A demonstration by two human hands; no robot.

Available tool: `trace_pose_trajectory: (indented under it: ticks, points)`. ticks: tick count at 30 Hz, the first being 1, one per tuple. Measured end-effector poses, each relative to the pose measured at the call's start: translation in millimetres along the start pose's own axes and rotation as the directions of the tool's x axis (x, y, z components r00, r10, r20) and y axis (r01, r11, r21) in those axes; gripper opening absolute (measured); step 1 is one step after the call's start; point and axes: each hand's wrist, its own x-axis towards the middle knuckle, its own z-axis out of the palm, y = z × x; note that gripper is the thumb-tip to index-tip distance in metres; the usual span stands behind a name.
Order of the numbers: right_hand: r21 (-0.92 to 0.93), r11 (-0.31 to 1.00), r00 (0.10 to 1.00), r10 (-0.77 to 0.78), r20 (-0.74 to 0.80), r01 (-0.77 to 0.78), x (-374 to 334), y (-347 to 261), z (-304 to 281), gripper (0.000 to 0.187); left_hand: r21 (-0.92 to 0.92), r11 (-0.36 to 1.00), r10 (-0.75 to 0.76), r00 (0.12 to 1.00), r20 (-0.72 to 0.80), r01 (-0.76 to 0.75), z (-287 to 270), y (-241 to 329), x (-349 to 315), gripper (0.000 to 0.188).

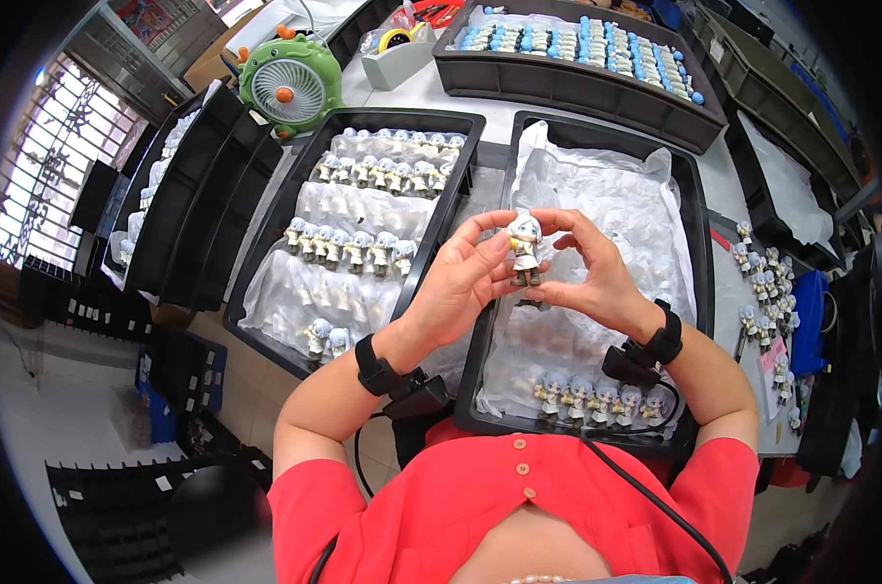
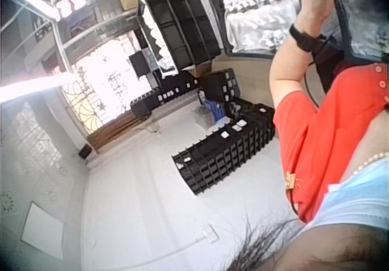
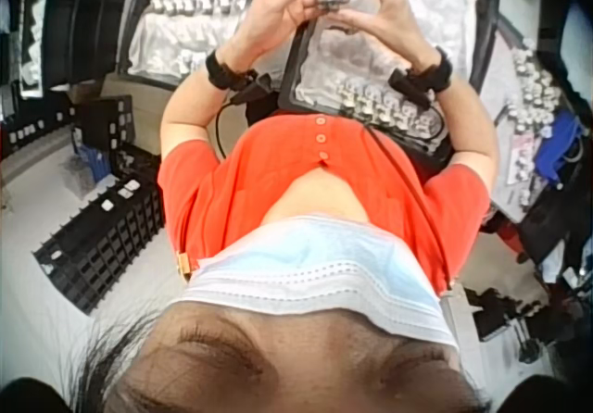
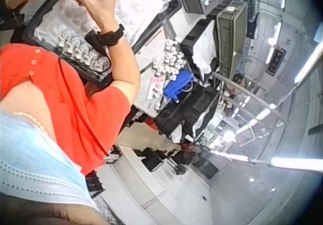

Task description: The person assembles small figurines by hand, picking up individual units from a tray and attaching small components to them. The person handles the figurines one at a time, rotating them to inspect the assembly before placing them back into the tray.

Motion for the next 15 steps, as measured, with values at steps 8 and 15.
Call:
trace_pose_trajectory:
  ticks: [8, 15]
  points:
    - [-0.144, 0.982, 0.989, -0.135, -0.061, 0.125, 0, -8, -2, 0.071, 0.105, 0.994, 0.031, 0.998, -0.061, -0.024, 1, -2, -1, 0.039]
    - [-0.218, 0.928, 0.945, -0.322, -0.057, 0.303, 1, -10, 5, 0.073, 0.074, 0.995, -0.058, 0.996, -0.072, 0.064, 5, -5, -2, 0.038]
